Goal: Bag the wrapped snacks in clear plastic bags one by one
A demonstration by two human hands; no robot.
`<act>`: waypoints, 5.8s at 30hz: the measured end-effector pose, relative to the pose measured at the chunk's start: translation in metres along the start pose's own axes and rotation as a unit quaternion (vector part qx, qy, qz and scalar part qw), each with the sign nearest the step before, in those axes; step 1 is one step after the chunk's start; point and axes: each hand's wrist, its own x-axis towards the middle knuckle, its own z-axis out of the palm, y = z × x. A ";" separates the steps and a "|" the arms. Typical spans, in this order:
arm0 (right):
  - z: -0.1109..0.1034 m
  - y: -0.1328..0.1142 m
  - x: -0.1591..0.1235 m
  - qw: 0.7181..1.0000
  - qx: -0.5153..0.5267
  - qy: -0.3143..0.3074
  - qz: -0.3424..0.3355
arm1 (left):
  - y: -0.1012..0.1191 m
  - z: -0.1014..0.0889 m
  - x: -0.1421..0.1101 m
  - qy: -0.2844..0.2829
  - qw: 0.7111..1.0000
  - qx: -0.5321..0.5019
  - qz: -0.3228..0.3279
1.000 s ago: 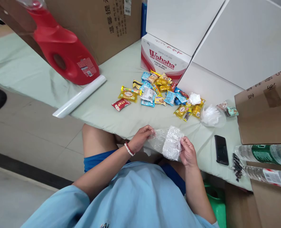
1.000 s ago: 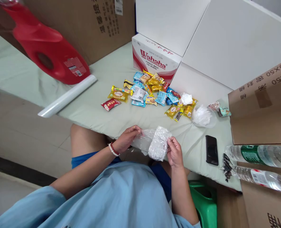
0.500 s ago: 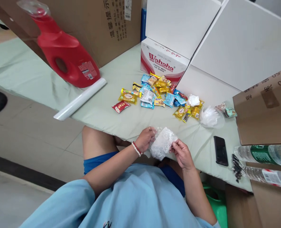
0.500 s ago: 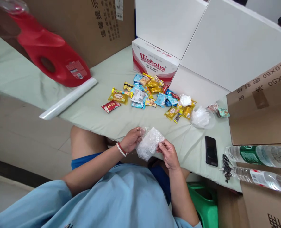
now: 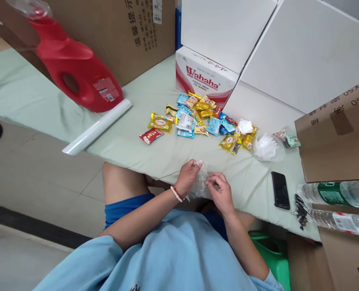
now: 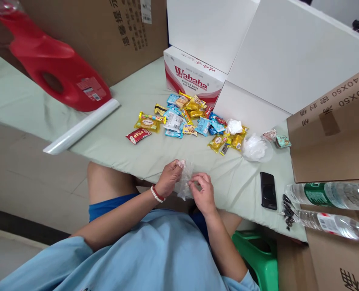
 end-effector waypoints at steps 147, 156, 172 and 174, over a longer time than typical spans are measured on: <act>-0.012 0.024 0.157 0.991 -0.124 -0.004 -0.051 | 0.002 -0.106 0.007 0.002 0.997 0.072 -0.039; 0.006 0.023 0.221 0.936 -0.323 -0.015 -0.137 | 0.003 -0.135 0.007 0.047 0.962 0.270 -0.016; 0.015 0.027 0.127 0.850 -0.380 -0.202 -0.303 | 0.016 -0.132 0.057 -0.076 0.680 0.661 0.309; 0.000 0.044 0.118 0.854 -0.401 -0.196 -0.268 | 0.008 -0.149 0.066 -0.086 0.679 0.663 0.303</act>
